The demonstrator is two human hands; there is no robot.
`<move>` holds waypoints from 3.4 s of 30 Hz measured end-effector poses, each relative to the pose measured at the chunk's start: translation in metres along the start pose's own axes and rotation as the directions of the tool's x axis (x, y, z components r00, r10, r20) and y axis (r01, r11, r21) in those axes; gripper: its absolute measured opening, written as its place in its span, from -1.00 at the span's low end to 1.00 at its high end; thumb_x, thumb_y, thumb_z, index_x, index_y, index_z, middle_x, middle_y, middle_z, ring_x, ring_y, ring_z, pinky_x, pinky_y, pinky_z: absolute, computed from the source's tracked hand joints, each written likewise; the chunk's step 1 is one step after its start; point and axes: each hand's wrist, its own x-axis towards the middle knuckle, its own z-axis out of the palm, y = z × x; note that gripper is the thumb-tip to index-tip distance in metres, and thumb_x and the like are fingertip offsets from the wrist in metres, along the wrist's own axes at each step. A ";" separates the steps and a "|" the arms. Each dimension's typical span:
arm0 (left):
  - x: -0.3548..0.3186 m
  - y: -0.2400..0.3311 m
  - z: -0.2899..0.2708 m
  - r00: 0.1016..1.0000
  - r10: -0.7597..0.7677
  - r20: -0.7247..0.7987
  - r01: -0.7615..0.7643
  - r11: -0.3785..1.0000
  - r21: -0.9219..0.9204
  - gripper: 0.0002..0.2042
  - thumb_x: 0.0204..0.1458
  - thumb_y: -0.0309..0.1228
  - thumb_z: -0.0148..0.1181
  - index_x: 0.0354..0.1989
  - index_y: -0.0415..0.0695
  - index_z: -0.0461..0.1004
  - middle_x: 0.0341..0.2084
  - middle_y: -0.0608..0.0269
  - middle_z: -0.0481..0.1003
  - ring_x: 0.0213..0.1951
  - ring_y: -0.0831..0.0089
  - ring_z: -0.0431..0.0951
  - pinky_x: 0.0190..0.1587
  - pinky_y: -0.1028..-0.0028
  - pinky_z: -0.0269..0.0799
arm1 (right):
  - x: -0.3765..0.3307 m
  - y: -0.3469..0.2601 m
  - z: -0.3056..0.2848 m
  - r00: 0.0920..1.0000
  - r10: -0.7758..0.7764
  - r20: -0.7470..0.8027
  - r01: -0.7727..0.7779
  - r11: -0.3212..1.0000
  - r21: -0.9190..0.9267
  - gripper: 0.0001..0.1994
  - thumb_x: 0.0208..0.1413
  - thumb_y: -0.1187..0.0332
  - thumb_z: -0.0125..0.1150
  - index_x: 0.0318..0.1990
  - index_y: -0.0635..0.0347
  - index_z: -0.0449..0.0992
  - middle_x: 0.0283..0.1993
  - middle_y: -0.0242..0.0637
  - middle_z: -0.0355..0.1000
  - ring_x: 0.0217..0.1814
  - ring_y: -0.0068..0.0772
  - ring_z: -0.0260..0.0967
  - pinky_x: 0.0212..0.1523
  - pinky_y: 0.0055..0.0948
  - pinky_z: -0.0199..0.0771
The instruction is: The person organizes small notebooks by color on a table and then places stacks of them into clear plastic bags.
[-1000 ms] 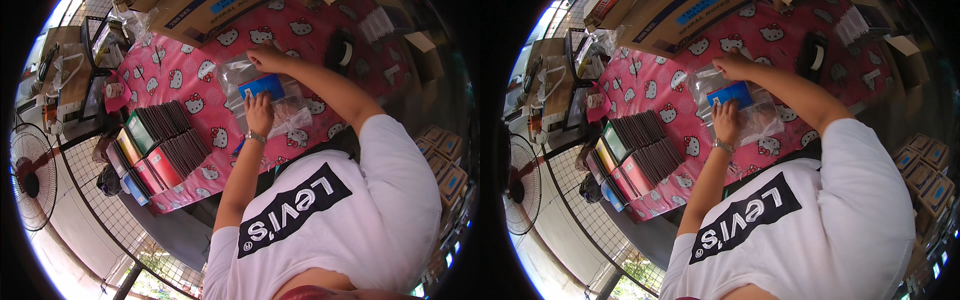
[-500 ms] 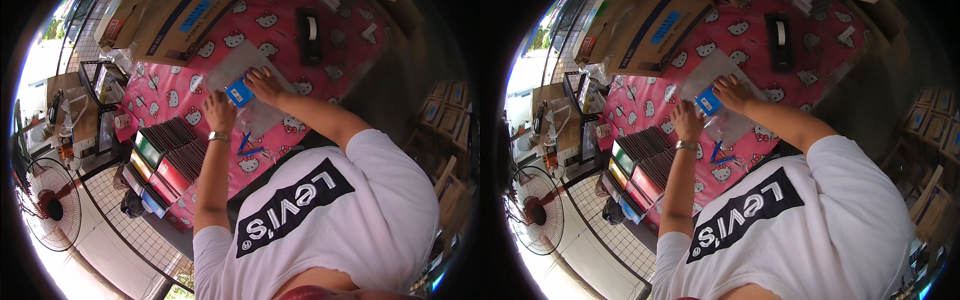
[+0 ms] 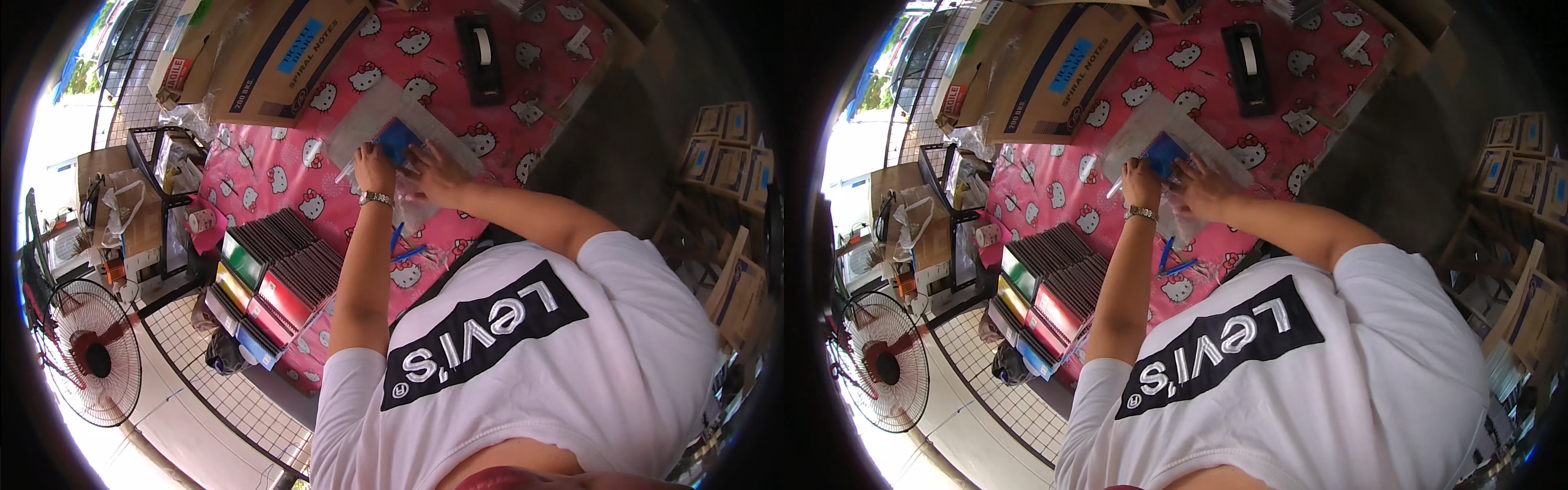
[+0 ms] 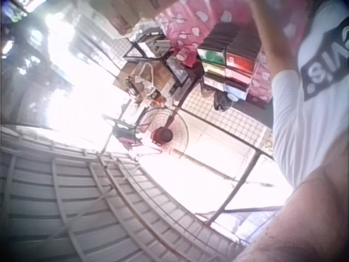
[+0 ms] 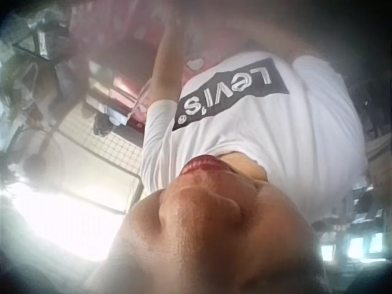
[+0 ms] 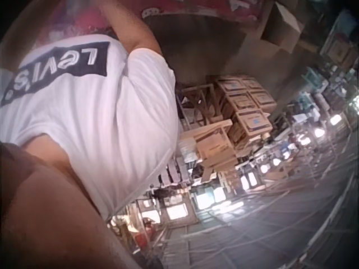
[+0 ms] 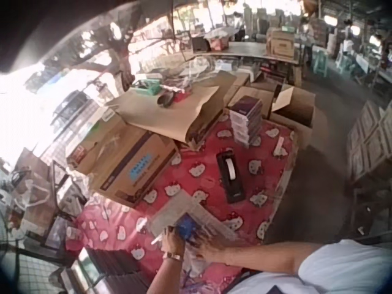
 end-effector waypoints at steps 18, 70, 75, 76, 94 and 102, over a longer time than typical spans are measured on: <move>-0.002 0.004 0.021 0.987 -0.059 0.148 0.036 0.987 0.154 -0.82 0.01 -0.44 -0.01 -0.30 -0.27 0.46 -0.34 -0.02 0.48 -0.23 0.07 0.52 -0.22 0.19 0.47 | -0.010 0.160 -0.043 0.573 0.752 -0.325 -0.585 0.654 0.480 -0.61 -0.02 0.10 0.28 -0.19 0.23 0.48 -0.19 -0.12 0.40 -0.17 -0.12 0.37 -0.17 -0.17 0.39; -0.093 0.002 -0.039 0.902 -0.243 0.357 0.328 -0.150 -0.933 -0.62 0.00 -0.64 0.03 0.06 -0.25 0.41 0.03 0.17 0.43 0.07 0.44 0.38 0.13 0.44 0.26 | 0.069 0.082 -0.096 0.494 -0.265 0.828 -0.827 0.150 0.541 -0.62 0.21 0.27 -0.05 0.14 0.21 0.36 -0.18 -0.25 0.46 -0.18 -0.45 0.41 -0.07 -0.41 0.41; -0.081 -0.006 -0.028 0.940 -0.054 0.337 0.241 -0.592 -0.769 -0.49 -0.09 -0.40 0.12 0.12 -0.26 0.34 0.06 0.11 0.38 0.13 0.31 0.33 0.23 0.34 0.13 | 0.049 0.072 -0.080 0.640 -0.192 0.744 -0.668 0.341 0.662 -0.52 0.13 0.28 0.09 0.24 0.02 0.28 -0.24 -0.37 0.39 -0.27 -0.48 0.36 -0.16 -0.47 0.40; -0.082 -0.007 -0.030 0.926 -0.023 0.377 0.293 -0.589 -0.754 -0.43 -0.14 -0.35 0.11 0.14 -0.25 0.31 0.06 0.11 0.37 0.13 0.31 0.31 0.22 0.32 0.14 | 0.050 0.073 -0.078 0.664 -0.192 0.722 -0.606 0.427 0.671 -0.54 0.12 0.26 0.11 0.21 0.00 0.32 -0.26 -0.40 0.38 -0.28 -0.50 0.35 -0.18 -0.47 0.39; -0.063 0.014 -0.084 0.993 0.105 0.061 -0.045 0.785 -0.618 -0.72 -0.18 -0.40 0.35 -0.23 -0.19 0.58 -0.29 0.12 0.50 -0.28 0.28 0.52 -0.23 0.34 0.45 | 0.029 0.038 -0.068 0.965 -0.264 0.010 0.196 0.739 0.645 -0.73 -0.17 0.41 0.31 -0.23 0.26 0.56 -0.26 -0.25 0.40 -0.28 -0.30 0.38 -0.25 -0.36 0.39; -0.081 0.005 -0.062 0.980 0.183 -0.074 -0.195 0.851 -0.488 -0.66 -0.30 -0.37 0.43 -0.25 -0.13 0.61 -0.22 0.14 0.41 -0.15 0.26 0.44 -0.17 0.35 0.44 | 0.012 0.017 -0.061 0.936 -0.316 -0.154 0.351 0.866 0.357 -0.77 -0.13 0.23 0.33 -0.37 0.18 0.54 -0.20 -0.29 0.32 -0.06 -0.27 0.26 -0.03 -0.25 0.28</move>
